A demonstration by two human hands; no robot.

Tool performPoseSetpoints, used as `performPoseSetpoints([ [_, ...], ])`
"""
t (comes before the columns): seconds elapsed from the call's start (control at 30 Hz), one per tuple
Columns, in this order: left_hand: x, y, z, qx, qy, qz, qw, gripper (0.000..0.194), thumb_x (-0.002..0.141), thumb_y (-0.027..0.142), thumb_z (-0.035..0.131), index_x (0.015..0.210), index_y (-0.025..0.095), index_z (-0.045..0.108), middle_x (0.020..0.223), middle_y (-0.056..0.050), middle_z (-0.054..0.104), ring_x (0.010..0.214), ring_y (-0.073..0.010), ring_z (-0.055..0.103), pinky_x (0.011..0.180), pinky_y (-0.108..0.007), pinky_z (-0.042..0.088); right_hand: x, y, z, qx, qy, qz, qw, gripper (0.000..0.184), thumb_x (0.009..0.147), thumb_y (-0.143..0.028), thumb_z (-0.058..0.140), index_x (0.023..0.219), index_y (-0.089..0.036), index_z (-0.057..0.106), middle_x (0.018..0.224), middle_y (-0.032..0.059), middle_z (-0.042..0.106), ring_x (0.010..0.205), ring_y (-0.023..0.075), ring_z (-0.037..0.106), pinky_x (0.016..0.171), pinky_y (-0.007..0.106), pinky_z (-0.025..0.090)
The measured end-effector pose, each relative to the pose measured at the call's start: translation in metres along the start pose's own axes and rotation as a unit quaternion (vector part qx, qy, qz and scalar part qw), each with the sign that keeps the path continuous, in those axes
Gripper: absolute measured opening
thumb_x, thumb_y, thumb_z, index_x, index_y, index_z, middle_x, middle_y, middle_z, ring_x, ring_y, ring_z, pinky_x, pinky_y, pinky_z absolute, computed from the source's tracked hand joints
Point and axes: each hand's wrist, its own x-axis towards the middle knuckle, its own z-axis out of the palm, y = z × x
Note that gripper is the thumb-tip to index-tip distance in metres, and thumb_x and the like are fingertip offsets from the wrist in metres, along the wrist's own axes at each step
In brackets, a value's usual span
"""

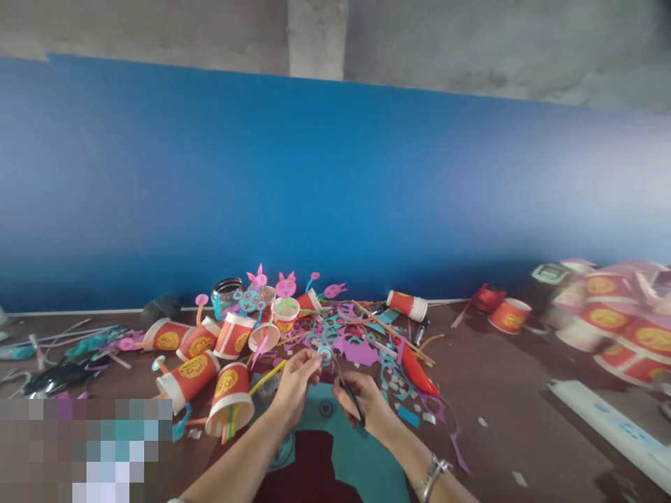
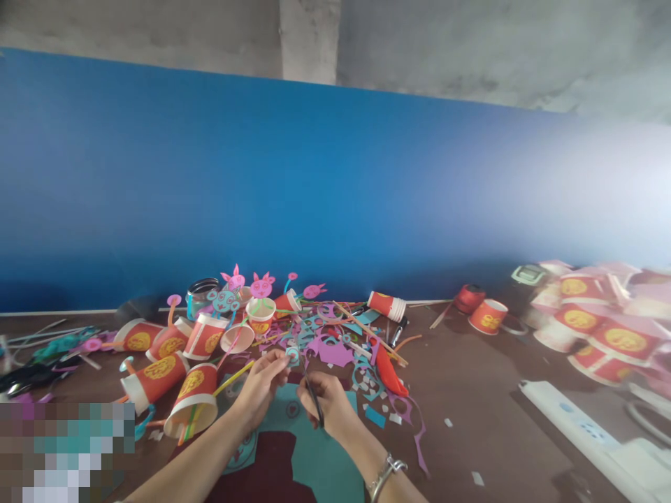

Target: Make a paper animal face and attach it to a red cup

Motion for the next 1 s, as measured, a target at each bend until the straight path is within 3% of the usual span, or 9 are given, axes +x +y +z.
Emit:
performPoseSetpoints([
  [0.6,-0.004,0.003,0.006,0.084,-0.06,0.011,0.995,0.026,0.068,0.036,0.066,0.061,0.016,0.051,0.055,0.005,0.044,0.049,-0.0068,0.034,0.048,-0.02,0.027,0.003,0.015,-0.001,0.046,-0.035,-0.052,0.997,0.028,0.074,-0.042,0.061,0.073,-0.015,0.052,0.046,-0.0062,0.048,0.038,0.0076,0.045,0.038,0.018,0.036],
  [1.0,0.005,-0.009,-0.002,0.08,-0.044,0.018,0.996,0.03,0.066,0.041,0.067,0.061,0.016,0.051,0.051,0.006,0.045,0.046,-0.0061,0.032,0.047,-0.02,0.024,0.002,0.005,-0.001,0.011,-0.014,-0.023,1.0,0.03,0.072,-0.045,0.058,0.066,-0.017,0.049,0.042,-0.0078,0.041,0.033,0.0064,0.039,0.034,0.018,0.031],
])
